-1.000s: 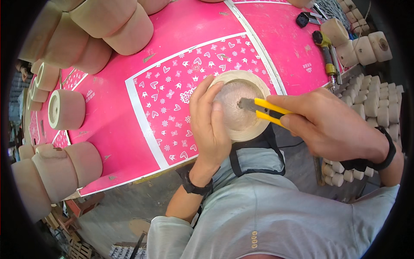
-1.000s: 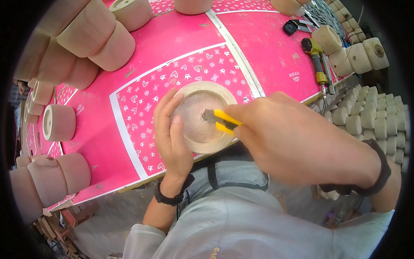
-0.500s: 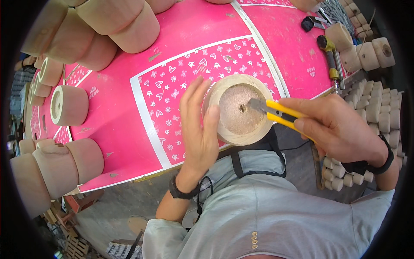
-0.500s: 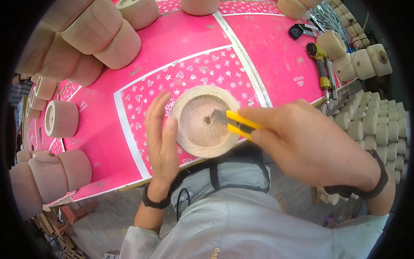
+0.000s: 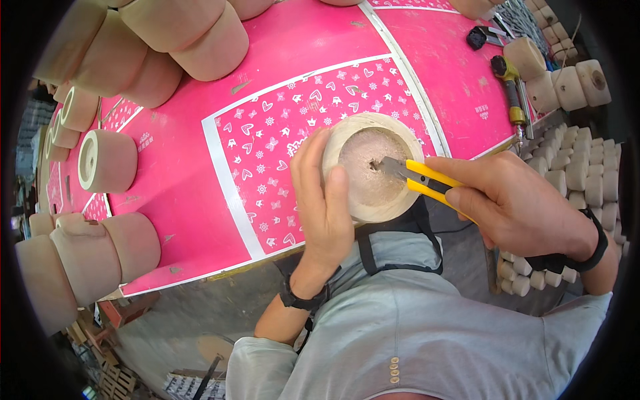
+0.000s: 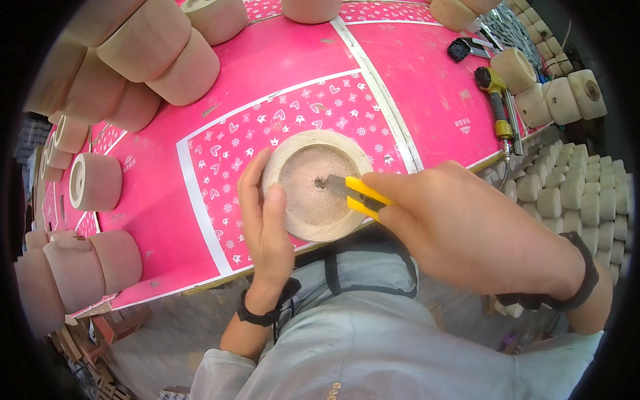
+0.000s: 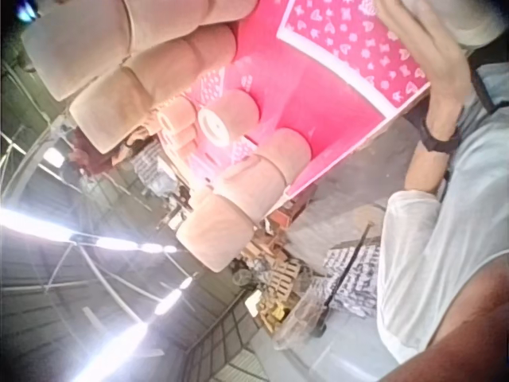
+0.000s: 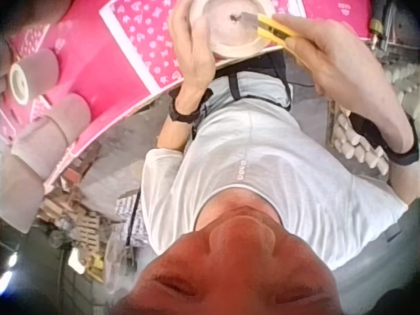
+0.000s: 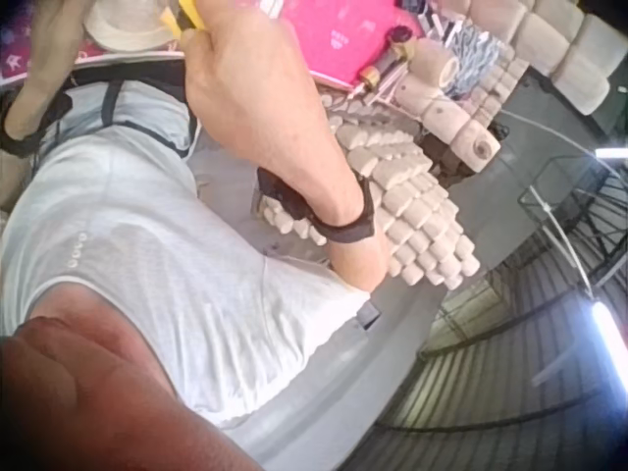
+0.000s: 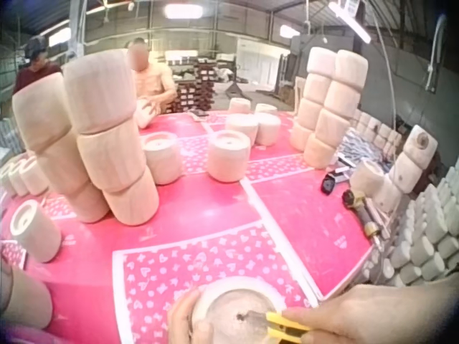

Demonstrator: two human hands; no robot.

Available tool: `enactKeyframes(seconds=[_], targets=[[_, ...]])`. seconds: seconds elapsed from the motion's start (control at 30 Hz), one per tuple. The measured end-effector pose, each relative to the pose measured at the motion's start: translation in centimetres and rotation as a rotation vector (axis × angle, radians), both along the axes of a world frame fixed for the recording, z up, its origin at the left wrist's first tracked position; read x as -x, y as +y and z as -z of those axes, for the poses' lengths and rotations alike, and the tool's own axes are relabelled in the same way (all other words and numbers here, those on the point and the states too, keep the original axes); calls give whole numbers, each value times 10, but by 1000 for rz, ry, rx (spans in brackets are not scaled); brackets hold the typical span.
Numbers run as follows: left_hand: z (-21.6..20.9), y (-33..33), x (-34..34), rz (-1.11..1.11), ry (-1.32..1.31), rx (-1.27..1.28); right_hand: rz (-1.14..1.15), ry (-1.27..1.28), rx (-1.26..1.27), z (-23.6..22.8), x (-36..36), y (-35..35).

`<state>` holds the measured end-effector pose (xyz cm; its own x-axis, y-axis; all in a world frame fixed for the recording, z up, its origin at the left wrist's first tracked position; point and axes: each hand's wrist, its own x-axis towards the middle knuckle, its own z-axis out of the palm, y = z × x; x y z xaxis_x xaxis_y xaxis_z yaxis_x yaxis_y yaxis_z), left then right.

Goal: The recorder is using a utility knife to shave or clean the inner rim of circular wooden stool parts on a workbench.

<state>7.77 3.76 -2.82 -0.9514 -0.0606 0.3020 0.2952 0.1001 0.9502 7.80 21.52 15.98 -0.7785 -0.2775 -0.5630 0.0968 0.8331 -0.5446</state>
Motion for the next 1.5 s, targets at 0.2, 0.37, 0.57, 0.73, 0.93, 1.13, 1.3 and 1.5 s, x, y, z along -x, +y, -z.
enactKeyframes(seconds=[0.2, 0.37, 0.57, 0.73, 0.93, 1.13, 1.3, 1.5], targets=[[-1, -5, 12, 138, -24, 33, 303, -242, 191, 4, 1, -7], [8, 5, 3, 28, 36, 14, 254, -120, 73, -3, -2, -1], [-5, 7, -7, 9, -10, 67, 208, -157, 113, 2, -7, -5], [-2, 7, -9, -34, -8, 11, 414, -301, 178, -2, -6, -10], [-6, 7, -8, -16, -8, 81, 58, -36, 101, 4, -9, -3], [-1, -1, 2, 7, 45, 64, 400, -230, 114, -13, -5, 2], [-12, -29, 62, 609, -259, -219, 142, -20, 13, -2, 6, 27], [-32, -25, 86, 488, -237, 163, -239, 469, -17, 17, 29, 54]])
